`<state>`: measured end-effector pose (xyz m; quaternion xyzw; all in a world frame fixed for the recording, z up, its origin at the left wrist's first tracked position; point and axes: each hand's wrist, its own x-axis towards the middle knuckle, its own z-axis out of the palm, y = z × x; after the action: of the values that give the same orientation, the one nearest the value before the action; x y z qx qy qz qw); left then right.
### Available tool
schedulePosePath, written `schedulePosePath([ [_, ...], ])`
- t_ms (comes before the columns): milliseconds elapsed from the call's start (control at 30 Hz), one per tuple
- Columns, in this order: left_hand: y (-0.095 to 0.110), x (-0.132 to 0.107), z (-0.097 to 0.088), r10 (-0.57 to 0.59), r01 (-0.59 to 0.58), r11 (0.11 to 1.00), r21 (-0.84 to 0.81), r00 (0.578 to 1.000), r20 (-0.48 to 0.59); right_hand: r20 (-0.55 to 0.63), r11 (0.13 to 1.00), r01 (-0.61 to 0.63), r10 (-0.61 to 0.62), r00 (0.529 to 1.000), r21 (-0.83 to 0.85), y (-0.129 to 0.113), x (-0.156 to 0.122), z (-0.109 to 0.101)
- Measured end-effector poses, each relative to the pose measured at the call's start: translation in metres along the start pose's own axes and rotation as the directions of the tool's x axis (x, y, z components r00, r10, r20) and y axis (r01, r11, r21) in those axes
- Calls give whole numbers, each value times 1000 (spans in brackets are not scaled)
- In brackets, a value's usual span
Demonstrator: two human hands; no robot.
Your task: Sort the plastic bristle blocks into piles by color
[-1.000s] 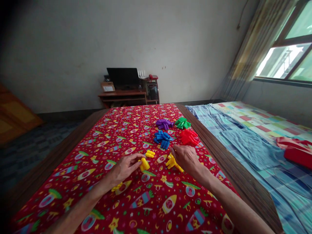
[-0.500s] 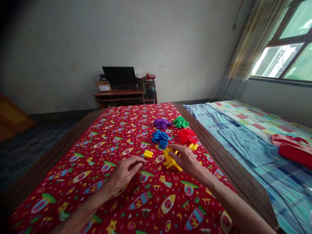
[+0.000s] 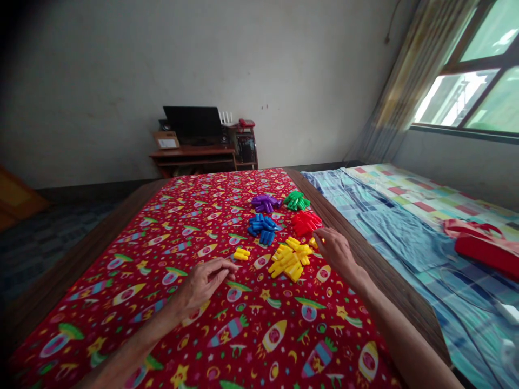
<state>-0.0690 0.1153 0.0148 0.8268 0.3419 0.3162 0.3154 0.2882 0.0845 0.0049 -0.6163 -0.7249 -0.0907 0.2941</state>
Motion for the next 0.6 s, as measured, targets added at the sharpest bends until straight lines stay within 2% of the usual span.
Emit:
schedulePosePath([
  [100, -8, 3, -9, 19, -21, 995, 101, 1000, 17, 123, 997, 26, -17, 992, -71, 23, -2, 0],
  [233, -28, -3, -23, -29, -9, 974, 225, 986, 163, 244, 988, 83, -48, 969, -133, 41, -13, 11],
  [333, -37, -15, -34, -128, 35, 946, 323, 954, 271, 224, 984, 93, -57, 973, -154, 43, -17, 15],
  [433, -36, -25, -45, -200, 62, 926, 372, 917, 346, 178, 988, 91, -67, 982, -125, 38, -13, 10],
  [600, -34, -38, -53, -376, 209, 856, 473, 880, 291, 39, 999, -19, 18, 999, 32, 15, 0, 1],
])
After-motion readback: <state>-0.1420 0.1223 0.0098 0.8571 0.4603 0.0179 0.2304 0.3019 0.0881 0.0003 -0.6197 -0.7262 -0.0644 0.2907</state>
